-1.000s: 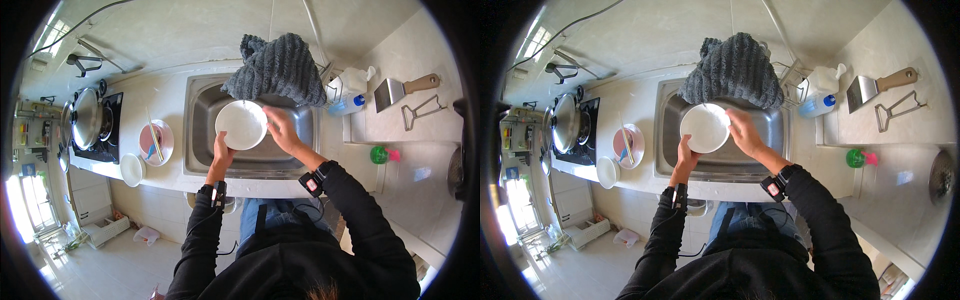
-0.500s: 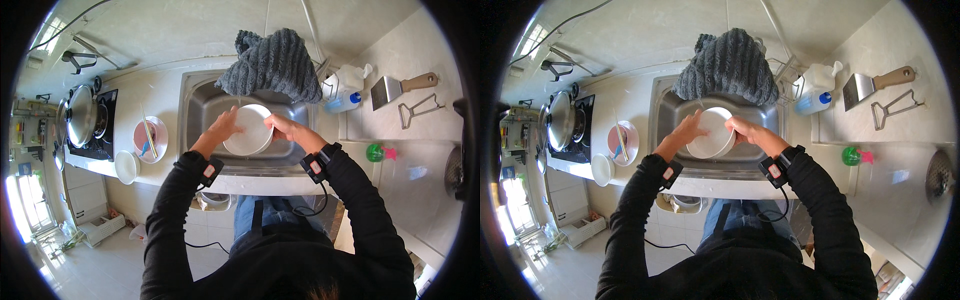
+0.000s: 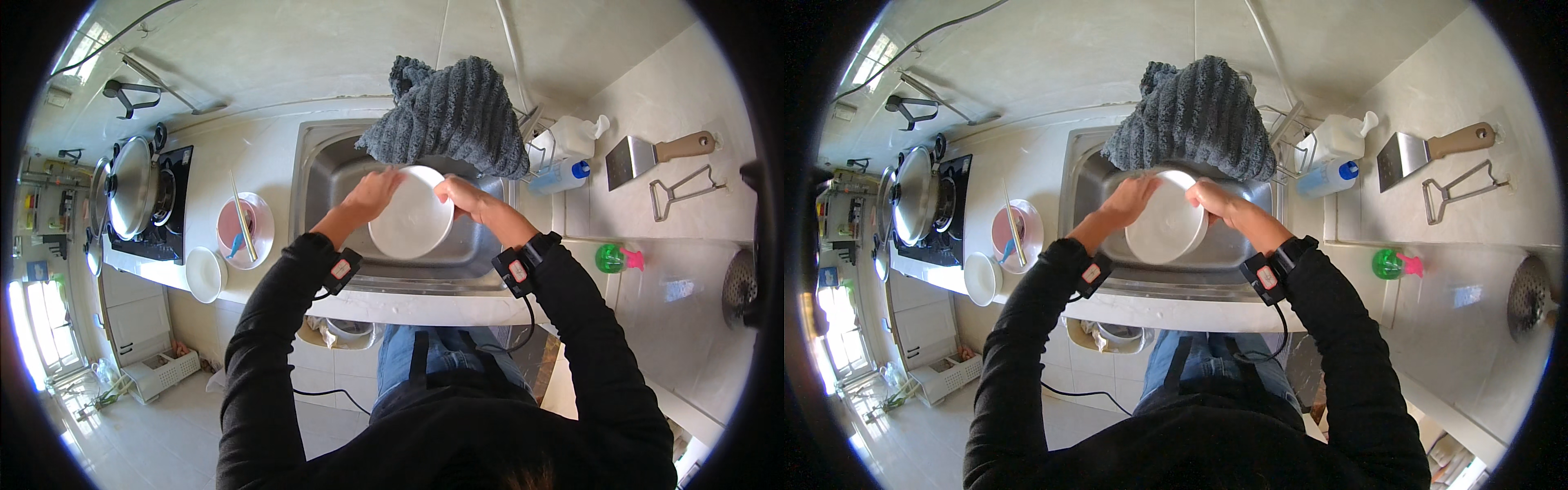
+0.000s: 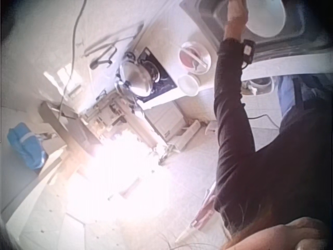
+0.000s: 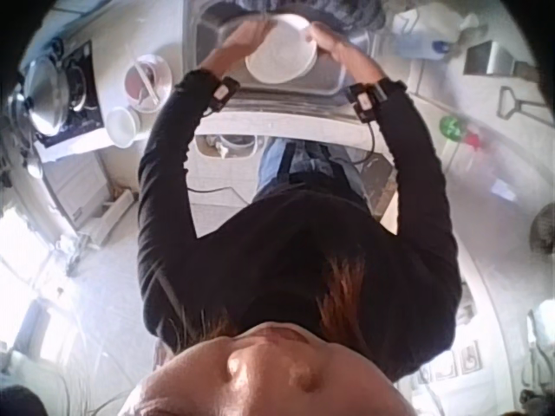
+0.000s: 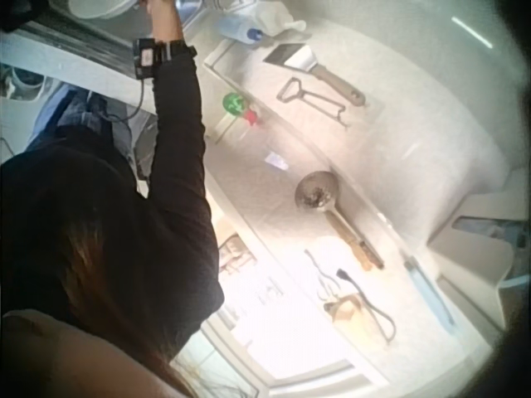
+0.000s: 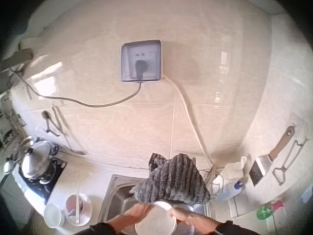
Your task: The person washes several bowls, chopsticks, and a small pink bowl in the kitchen sink using a sponge and running water. After rinsing, the person places the cleaned items on the counter and into a drawer, then wipes a black cutting board with a cloth.
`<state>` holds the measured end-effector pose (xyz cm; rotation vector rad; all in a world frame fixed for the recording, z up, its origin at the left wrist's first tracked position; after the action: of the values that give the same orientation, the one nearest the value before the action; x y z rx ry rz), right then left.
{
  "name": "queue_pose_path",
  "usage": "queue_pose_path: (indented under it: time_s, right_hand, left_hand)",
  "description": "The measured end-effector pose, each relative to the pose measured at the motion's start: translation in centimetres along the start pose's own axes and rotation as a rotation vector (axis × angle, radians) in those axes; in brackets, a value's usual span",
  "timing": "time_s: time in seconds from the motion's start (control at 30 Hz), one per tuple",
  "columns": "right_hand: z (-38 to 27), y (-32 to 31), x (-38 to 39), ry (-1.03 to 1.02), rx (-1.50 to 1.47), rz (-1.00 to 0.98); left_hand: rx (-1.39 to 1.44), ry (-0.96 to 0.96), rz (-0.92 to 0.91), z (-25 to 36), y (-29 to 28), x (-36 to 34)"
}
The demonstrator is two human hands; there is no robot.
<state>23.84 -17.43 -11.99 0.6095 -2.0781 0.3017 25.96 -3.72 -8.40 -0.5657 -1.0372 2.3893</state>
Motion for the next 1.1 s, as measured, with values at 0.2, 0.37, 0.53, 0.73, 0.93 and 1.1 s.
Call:
queue_pose_path:
  time_s: [0.2,0.37,0.53,0.73,0.93,1.1]
  right_hand:
    - [-6.0,-2.3,1.0,-0.406,0.48,0.55]
    - [-6.1,-0.8,1.4,-0.311,0.584,0.68]
    - [-4.7,0.1,4.2,-0.727,-0.022,0.624]
    - [-3.2,-0.3,-1.5,-0.317,-0.072,0.156]
    - [-5.0,0.2,-3.3,0.04,0.287,0.089]
    - [-4.4,-0.7,-2.6,0.008,0.409,0.239]
  left_hand:
    - [0.795,-0.743,0.326,-4.2,7.0,7.9]
    - [1.396,-0.96,0.788,-1.0,11.7,8.4]
    - [1.356,-0.699,1.013,-1.9,9.5,8.2]
    - [0.043,-0.413,0.248,-6.1,0.9,6.8]
    - [0.222,-0.061,-0.239,-2.1,0.6,-0.4]
    - [-0.13,0.124,-0.202,0.7,0.0,-2.3]
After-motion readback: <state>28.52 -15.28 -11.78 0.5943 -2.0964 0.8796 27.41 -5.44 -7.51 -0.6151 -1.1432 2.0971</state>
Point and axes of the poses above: each hand's wrist, its own x-axis away from the middle knuckle, its own y-axis out of the palm, z = x × y, the point moved 10 cm from there along -x, towards the middle knuckle, and after that the axes turned 13 degrees about y, right-handed, at the moved point
